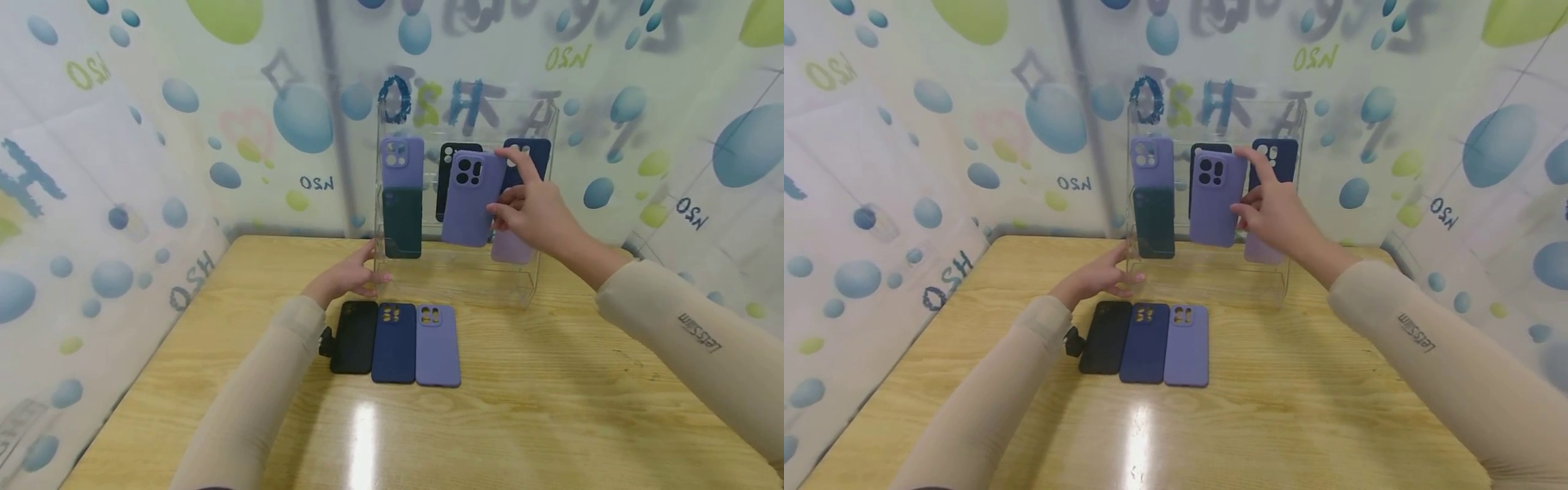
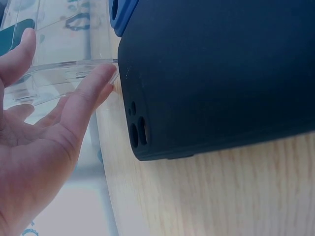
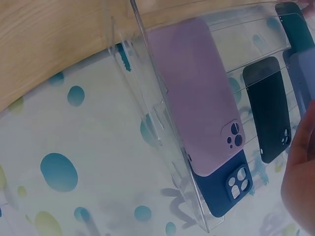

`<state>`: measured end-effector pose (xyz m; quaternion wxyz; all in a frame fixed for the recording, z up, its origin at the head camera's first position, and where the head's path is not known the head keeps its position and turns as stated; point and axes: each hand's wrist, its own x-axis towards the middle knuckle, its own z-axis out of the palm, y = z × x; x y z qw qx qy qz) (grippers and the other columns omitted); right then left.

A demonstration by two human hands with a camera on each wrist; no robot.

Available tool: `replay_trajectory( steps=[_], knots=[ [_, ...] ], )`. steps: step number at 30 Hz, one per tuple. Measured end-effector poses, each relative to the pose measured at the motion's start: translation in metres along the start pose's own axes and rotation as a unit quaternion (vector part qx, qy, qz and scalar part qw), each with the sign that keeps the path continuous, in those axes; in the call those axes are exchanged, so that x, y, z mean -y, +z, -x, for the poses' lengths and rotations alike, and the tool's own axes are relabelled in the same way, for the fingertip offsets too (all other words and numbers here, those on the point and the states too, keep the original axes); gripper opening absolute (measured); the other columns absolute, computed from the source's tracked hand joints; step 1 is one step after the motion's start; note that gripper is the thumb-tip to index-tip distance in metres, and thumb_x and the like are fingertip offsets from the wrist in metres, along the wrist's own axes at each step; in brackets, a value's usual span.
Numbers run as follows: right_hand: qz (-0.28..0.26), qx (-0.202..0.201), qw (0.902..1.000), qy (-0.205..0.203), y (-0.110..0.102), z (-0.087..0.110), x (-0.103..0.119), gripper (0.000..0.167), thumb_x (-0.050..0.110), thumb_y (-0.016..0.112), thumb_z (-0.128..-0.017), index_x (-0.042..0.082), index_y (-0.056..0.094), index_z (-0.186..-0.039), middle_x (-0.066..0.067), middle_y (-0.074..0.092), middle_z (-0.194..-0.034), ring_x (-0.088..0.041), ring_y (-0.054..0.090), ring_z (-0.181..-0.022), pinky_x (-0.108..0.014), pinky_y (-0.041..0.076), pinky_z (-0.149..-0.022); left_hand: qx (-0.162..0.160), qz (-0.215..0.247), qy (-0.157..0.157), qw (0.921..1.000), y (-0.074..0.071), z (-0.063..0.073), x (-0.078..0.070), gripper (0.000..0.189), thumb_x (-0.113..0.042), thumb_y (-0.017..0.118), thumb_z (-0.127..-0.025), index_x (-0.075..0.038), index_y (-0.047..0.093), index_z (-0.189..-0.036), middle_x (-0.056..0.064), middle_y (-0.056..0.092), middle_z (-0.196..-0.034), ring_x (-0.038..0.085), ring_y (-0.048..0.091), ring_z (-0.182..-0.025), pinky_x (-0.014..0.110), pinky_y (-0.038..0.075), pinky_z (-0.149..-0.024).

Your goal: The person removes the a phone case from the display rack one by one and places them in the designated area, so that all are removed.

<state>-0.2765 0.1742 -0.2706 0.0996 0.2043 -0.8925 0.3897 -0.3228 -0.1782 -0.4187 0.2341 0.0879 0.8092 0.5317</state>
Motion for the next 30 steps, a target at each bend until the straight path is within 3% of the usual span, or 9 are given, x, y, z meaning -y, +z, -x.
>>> replay_trajectory(
  steps=[4,11,23,30],
  knots=[
    [0.002,0.003,1.0000,0.003,0.000,0.009,0.003,0.086,0.005,0.069,-0.102,0.036,0.021,-0.166,-0.022,0.079,-0.103,-0.015,0.076,-0.071,-0.028,0.064,-0.069,-0.003,-0.009,0.006,0.9999,0.000,0.000,-0.001,0.106,-0.018,0.072,-0.103,-0.034,-0.006,-0.172,0.014,0.016,-0.178,0.041,0.064,-0.132,0.045,0.067,-0.089],
    [0.013,0.020,0.9997,-0.009,0.007,0.022,0.008,0.089,0.000,0.071,-0.099,0.034,0.023,-0.166,-0.023,0.079,-0.101,-0.022,0.077,-0.072,-0.038,0.067,-0.071,-0.005,-0.004,0.004,1.0000,-0.001,0.000,0.000,0.106,-0.017,0.072,-0.103,-0.035,-0.007,-0.172,0.014,0.015,-0.178,0.042,0.062,-0.136,0.047,0.066,-0.091],
    [0.000,0.053,0.9982,-0.029,0.018,0.050,0.008,0.090,-0.003,0.073,-0.098,0.028,0.025,-0.167,-0.021,0.079,-0.094,-0.018,0.073,-0.067,-0.027,0.063,-0.067,-0.003,-0.001,0.007,1.0000,-0.001,0.000,0.001,0.105,-0.017,0.072,-0.103,-0.037,-0.004,-0.172,0.014,0.017,-0.178,0.043,0.061,-0.137,0.049,0.065,-0.094],
    [0.012,0.081,0.9966,-0.004,0.025,0.061,-0.003,0.088,0.000,0.073,-0.099,0.027,0.024,-0.167,-0.018,0.078,-0.094,-0.017,0.071,-0.068,-0.028,0.062,-0.069,-0.004,0.000,0.009,1.0000,0.000,0.000,0.001,0.104,-0.016,0.072,-0.103,-0.038,-0.003,-0.172,0.015,0.019,-0.177,0.044,0.062,-0.135,0.051,0.065,-0.093]
  ],
)
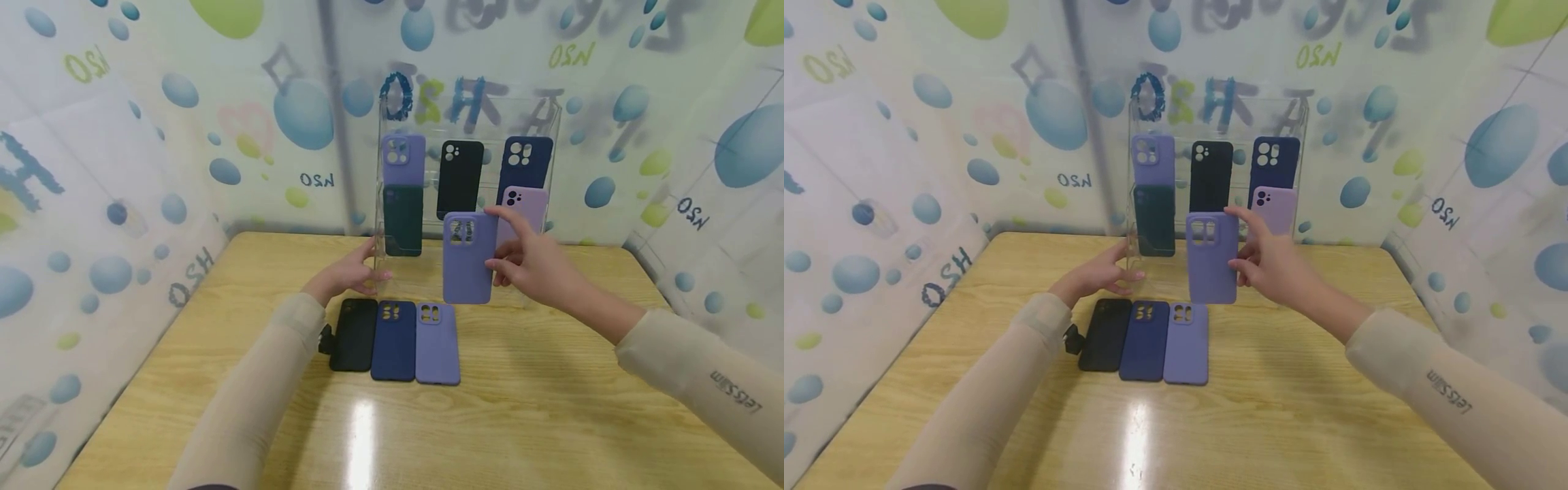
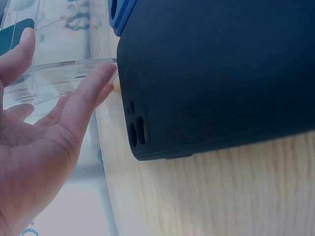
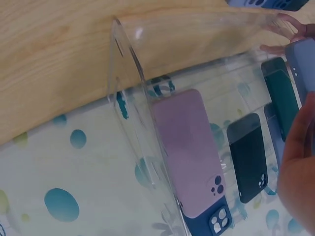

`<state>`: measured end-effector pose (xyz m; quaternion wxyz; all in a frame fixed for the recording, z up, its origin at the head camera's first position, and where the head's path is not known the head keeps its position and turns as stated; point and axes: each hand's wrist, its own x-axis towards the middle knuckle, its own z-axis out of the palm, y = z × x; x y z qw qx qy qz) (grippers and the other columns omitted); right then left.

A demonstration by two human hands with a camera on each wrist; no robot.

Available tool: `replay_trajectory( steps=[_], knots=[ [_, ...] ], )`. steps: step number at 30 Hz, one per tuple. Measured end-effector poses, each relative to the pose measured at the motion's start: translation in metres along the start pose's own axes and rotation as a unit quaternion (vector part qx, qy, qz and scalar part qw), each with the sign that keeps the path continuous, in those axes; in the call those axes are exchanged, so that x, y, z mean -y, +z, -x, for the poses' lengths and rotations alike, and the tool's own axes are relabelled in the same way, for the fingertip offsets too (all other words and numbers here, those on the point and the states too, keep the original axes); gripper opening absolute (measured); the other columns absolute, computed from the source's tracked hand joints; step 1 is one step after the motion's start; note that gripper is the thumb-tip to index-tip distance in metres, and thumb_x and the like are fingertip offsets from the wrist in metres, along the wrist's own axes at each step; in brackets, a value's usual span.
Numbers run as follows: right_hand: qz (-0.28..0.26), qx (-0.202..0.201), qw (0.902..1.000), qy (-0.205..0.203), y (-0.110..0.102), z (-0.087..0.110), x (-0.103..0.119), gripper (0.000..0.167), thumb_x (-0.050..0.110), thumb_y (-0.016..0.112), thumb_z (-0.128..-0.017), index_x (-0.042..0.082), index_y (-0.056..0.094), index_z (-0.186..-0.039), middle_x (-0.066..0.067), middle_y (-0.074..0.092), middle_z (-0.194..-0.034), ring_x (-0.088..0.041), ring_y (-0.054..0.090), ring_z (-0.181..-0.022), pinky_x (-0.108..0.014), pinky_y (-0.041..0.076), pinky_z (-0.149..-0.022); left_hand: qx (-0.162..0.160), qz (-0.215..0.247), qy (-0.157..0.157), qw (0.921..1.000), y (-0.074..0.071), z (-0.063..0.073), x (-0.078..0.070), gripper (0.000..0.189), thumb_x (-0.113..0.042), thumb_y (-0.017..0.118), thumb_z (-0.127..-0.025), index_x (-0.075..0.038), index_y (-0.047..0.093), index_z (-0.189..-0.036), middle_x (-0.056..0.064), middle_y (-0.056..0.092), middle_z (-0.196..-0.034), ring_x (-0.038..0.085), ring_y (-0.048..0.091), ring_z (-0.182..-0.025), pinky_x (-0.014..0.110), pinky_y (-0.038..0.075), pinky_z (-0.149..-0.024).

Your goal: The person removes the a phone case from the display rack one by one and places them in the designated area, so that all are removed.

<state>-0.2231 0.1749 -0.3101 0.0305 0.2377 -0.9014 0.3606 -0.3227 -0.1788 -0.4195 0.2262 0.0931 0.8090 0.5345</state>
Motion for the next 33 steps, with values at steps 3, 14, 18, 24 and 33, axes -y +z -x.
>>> replay_trajectory(
  steps=[3,14,18,24,33],
  knots=[
    [0.005,0.015,0.9999,0.003,0.005,0.004,-0.005,0.087,0.000,0.074,-0.098,0.027,0.025,-0.166,-0.017,0.078,-0.092,-0.016,0.070,-0.067,-0.029,0.061,-0.066,0.002,0.000,0.000,1.0000,0.000,0.000,0.000,0.105,-0.017,0.073,-0.102,-0.038,-0.003,-0.172,0.015,0.019,-0.177,0.044,0.062,-0.135,0.051,0.065,-0.093],
    [-0.006,0.075,0.9971,0.007,0.021,0.019,-0.022,0.087,-0.001,0.075,-0.097,0.023,0.026,-0.165,-0.010,0.077,-0.088,-0.017,0.069,-0.067,-0.030,0.060,-0.062,0.003,-0.007,-0.002,1.0000,-0.001,0.000,0.001,0.108,-0.020,0.074,-0.102,-0.034,-0.007,-0.172,0.012,0.019,-0.178,0.041,0.063,-0.135,0.049,0.065,-0.092],
    [-0.024,0.091,0.9952,0.026,0.026,0.025,-0.032,0.087,-0.003,0.073,-0.097,0.021,0.025,-0.166,-0.010,0.077,-0.086,-0.021,0.071,-0.068,-0.030,0.061,-0.063,0.002,-0.006,-0.001,1.0000,-0.001,-0.001,0.002,0.107,-0.020,0.074,-0.102,-0.036,-0.005,-0.172,0.012,0.021,-0.177,0.041,0.063,-0.135,0.048,0.066,-0.090],
    [-0.073,0.137,0.9850,0.076,0.034,0.031,-0.044,0.088,-0.005,0.069,-0.099,0.017,0.019,-0.169,-0.011,0.073,-0.082,-0.028,0.071,-0.069,-0.037,0.065,-0.066,0.001,-0.008,0.000,1.0000,-0.001,0.000,0.000,0.107,-0.019,0.074,-0.102,-0.035,-0.005,-0.172,0.013,0.020,-0.177,0.041,0.063,-0.135,0.049,0.066,-0.090],
    [-0.105,0.175,0.9714,0.122,0.042,0.037,-0.058,0.088,-0.004,0.067,-0.101,0.014,0.014,-0.169,-0.014,0.070,-0.082,-0.029,0.072,-0.069,-0.042,0.065,-0.065,-0.002,-0.011,-0.003,0.9999,0.000,0.000,-0.001,0.108,-0.020,0.074,-0.102,-0.034,-0.006,-0.172,0.012,0.020,-0.178,0.040,0.063,-0.135,0.048,0.066,-0.091]
  ],
)
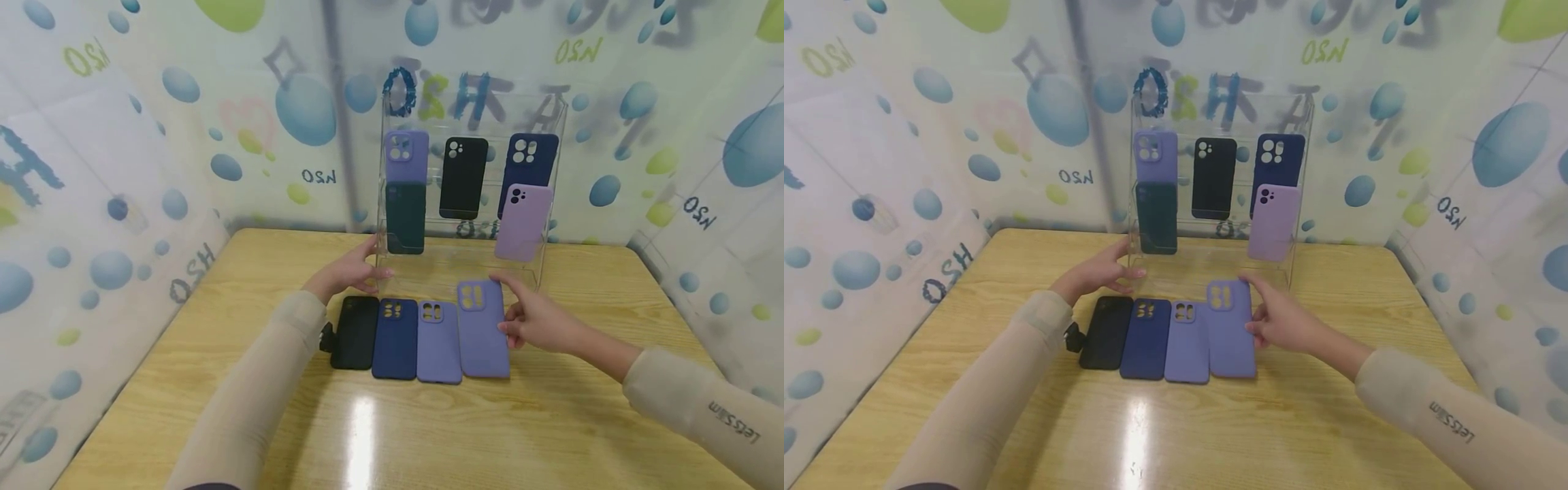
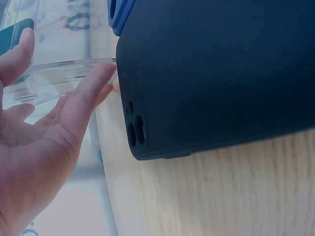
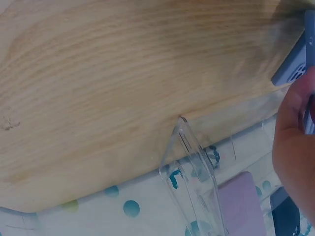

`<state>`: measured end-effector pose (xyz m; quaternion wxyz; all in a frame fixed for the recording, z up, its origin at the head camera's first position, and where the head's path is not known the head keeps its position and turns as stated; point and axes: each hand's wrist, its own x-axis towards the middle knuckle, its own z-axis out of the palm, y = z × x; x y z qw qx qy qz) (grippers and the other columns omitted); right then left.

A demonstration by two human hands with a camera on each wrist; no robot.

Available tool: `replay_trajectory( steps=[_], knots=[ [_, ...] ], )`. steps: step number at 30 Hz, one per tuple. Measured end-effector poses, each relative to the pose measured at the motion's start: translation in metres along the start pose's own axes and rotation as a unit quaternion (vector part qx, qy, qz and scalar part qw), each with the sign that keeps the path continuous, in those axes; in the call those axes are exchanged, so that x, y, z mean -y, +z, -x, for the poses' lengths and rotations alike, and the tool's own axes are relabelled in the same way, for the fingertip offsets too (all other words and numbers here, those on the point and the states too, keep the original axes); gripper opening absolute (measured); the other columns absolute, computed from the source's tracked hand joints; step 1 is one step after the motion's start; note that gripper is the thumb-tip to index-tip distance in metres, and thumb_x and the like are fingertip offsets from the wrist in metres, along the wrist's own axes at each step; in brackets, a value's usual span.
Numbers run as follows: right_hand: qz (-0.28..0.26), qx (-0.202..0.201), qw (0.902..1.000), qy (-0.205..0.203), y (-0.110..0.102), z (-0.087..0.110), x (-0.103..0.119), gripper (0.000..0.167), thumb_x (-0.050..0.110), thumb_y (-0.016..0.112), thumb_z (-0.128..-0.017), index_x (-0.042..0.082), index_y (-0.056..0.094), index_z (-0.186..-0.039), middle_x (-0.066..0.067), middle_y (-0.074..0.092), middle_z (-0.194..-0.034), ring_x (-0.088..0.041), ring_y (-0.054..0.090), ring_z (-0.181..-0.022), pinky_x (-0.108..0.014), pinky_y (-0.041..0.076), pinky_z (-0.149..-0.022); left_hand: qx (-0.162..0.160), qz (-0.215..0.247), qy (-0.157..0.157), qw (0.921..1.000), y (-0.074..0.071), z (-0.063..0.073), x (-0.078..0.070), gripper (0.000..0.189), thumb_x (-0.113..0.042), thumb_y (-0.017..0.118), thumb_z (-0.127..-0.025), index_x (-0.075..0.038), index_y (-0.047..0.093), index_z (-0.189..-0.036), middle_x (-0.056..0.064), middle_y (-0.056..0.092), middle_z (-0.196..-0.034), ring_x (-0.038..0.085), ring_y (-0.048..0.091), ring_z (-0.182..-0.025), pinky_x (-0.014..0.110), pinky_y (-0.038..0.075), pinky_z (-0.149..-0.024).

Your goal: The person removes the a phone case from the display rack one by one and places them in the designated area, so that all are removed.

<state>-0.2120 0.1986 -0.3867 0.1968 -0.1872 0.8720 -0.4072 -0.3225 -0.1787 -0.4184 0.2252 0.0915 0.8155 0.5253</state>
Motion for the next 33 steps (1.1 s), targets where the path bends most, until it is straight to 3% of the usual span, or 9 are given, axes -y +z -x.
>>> replay_trajectory(
  steps=[8,18,33],
  knots=[
    [-0.031,0.032,0.9988,0.020,0.007,-0.001,-0.014,0.089,-0.005,0.062,-0.103,0.002,0.003,-0.170,-0.015,0.072,-0.079,-0.025,0.071,-0.067,-0.036,0.065,-0.064,0.002,0.000,0.004,1.0000,-0.001,0.000,-0.001,0.107,-0.019,0.073,-0.102,-0.033,-0.006,-0.172,0.013,0.020,-0.177,0.041,0.062,-0.136,0.046,0.066,-0.089],
    [0.011,0.024,0.9990,0.035,0.016,-0.005,-0.024,0.080,0.001,0.065,-0.103,-0.015,0.015,-0.163,-0.010,0.073,-0.076,-0.022,0.070,-0.064,-0.036,0.063,-0.061,0.005,0.004,-0.001,1.0000,0.000,0.001,0.000,0.106,-0.019,0.073,-0.102,-0.033,-0.005,-0.172,0.012,0.019,-0.178,0.040,0.061,-0.138,0.048,0.066,-0.091],
    [0.003,0.021,0.9980,0.060,0.024,-0.006,-0.033,0.079,0.009,0.068,-0.104,-0.014,0.020,-0.163,-0.015,0.075,-0.100,-0.020,0.071,-0.069,-0.036,0.064,-0.062,0.006,0.008,-0.002,0.9999,0.000,-0.001,0.000,0.105,-0.017,0.072,-0.102,-0.033,-0.004,-0.172,0.012,0.019,-0.178,0.041,0.062,-0.135,0.049,0.066,-0.090]
  ],
)
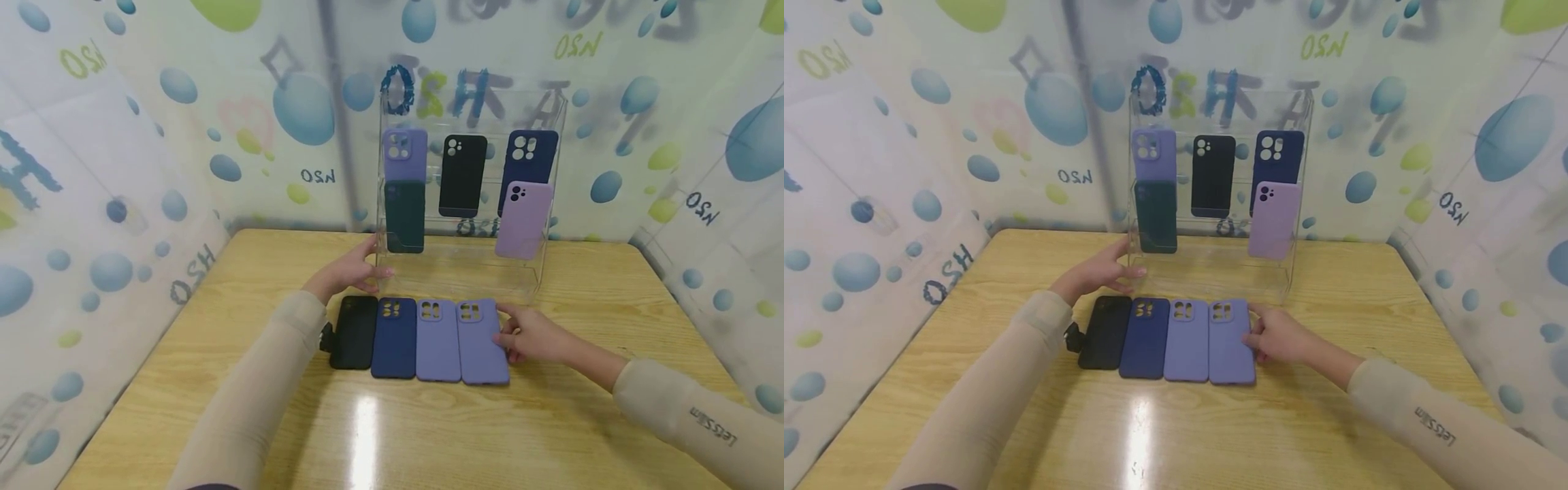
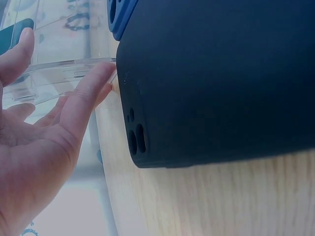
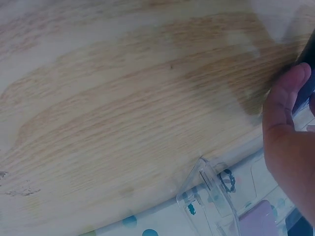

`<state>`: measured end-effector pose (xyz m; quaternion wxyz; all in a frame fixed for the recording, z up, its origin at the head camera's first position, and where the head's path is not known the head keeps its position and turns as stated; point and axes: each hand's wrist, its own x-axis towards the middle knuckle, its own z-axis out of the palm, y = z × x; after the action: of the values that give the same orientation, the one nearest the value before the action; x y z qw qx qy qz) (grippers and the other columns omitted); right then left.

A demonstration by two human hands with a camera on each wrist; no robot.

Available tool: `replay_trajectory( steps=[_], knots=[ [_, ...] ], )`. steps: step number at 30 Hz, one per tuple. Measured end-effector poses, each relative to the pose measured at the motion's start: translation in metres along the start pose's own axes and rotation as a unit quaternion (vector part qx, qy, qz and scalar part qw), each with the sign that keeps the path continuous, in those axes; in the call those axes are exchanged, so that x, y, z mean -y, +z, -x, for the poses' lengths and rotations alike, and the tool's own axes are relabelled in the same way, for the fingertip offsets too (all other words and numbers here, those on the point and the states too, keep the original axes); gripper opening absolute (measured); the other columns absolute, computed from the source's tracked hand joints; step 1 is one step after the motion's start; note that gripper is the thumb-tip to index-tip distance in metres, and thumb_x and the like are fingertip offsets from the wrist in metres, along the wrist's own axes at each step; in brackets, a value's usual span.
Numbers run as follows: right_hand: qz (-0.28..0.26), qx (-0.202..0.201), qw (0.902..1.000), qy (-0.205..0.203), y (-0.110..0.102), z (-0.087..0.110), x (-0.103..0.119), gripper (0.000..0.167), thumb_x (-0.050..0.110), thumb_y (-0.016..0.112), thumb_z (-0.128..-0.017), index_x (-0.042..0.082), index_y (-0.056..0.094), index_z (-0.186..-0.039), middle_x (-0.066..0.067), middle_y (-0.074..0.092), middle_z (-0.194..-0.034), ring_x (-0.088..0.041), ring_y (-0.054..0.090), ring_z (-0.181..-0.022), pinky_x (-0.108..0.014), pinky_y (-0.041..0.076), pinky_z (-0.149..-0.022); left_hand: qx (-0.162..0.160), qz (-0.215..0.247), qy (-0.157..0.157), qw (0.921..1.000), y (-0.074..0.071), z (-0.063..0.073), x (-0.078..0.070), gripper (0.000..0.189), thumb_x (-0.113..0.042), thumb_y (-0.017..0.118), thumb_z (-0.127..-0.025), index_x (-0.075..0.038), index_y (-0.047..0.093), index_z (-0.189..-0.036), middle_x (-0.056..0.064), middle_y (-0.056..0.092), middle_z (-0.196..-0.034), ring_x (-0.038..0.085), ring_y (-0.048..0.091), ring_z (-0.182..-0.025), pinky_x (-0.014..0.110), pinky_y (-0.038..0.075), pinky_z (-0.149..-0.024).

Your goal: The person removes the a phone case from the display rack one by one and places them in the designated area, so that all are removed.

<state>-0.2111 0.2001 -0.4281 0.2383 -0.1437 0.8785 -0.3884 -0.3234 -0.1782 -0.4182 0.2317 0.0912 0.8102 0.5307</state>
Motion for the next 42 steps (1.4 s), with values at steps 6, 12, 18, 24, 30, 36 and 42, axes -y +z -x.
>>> replay_trajectory(
  steps=[6,12,18,24,30,36,42],
  knots=[
    [0.014,-0.002,0.9999,-0.007,0.004,0.001,-0.001,0.080,0.010,0.070,-0.102,-0.018,0.023,-0.160,-0.014,0.075,-0.102,-0.019,0.071,-0.068,-0.035,0.063,-0.062,0.001,0.000,-0.001,1.0000,0.000,0.001,0.000,0.107,-0.018,0.074,-0.102,-0.032,-0.005,-0.173,0.011,0.019,-0.178,0.040,0.062,-0.136,0.047,0.066,-0.090],
    [0.023,-0.002,0.9996,-0.013,0.007,0.000,-0.001,0.080,0.014,0.071,-0.102,-0.017,0.026,-0.160,-0.012,0.076,-0.104,-0.019,0.071,-0.068,-0.034,0.061,-0.061,0.001,0.003,-0.002,1.0000,0.000,0.002,0.000,0.106,-0.018,0.074,-0.101,-0.032,-0.004,-0.173,0.011,0.019,-0.178,0.039,0.062,-0.137,0.049,0.066,-0.092],
    [0.022,-0.002,0.9997,-0.013,0.011,-0.001,0.003,0.081,0.015,0.072,-0.102,-0.018,0.026,-0.160,-0.010,0.077,-0.103,-0.017,0.070,-0.067,-0.033,0.060,-0.060,0.002,0.000,0.000,1.0000,0.000,0.001,0.001,0.106,-0.018,0.073,-0.102,-0.030,-0.005,-0.173,0.013,0.018,-0.178,0.040,0.060,-0.139,0.050,0.065,-0.094],
    [0.024,0.000,0.9996,-0.016,0.014,-0.002,0.007,0.081,0.015,0.073,-0.102,-0.019,0.026,-0.159,-0.007,0.077,-0.098,-0.017,0.070,-0.066,-0.033,0.060,-0.060,-0.002,-0.006,0.001,1.0000,0.000,0.001,0.001,0.104,-0.017,0.072,-0.103,-0.032,-0.003,-0.173,0.013,0.020,-0.177,0.039,0.061,-0.138,0.051,0.065,-0.094],
    [0.026,0.004,0.9996,-0.011,0.014,-0.003,0.006,0.081,0.016,0.072,-0.102,-0.019,0.026,-0.159,-0.005,0.076,-0.096,-0.016,0.069,-0.065,-0.032,0.059,-0.060,-0.002,-0.005,-0.001,1.0000,0.001,0.001,0.001,0.104,-0.018,0.074,-0.102,-0.033,-0.001,-0.173,0.012,0.020,-0.177,0.039,0.060,-0.139,0.051,0.065,-0.094],
    [0.034,0.005,0.9994,-0.010,0.013,-0.003,0.008,0.082,0.017,0.073,-0.102,-0.019,0.026,-0.159,-0.004,0.076,-0.094,-0.017,0.069,-0.065,-0.032,0.058,-0.060,-0.003,-0.006,-0.001,1.0000,0.000,0.003,0.001,0.105,-0.018,0.074,-0.102,-0.031,-0.002,-0.173,0.012,0.019,-0.178,0.039,0.060,-0.139,0.050,0.065,-0.093],
    [0.034,0.004,0.9994,-0.008,0.014,-0.002,0.009,0.082,0.016,0.073,-0.102,-0.019,0.026,-0.159,-0.005,0.076,-0.093,-0.017,0.069,-0.064,-0.032,0.057,-0.060,-0.005,-0.011,0.001,0.9999,0.001,0.004,-0.001,0.104,-0.018,0.073,-0.102,-0.031,-0.002,-0.173,0.012,0.019,-0.178,0.039,0.061,-0.138,0.049,0.065,-0.092]
  ],
)
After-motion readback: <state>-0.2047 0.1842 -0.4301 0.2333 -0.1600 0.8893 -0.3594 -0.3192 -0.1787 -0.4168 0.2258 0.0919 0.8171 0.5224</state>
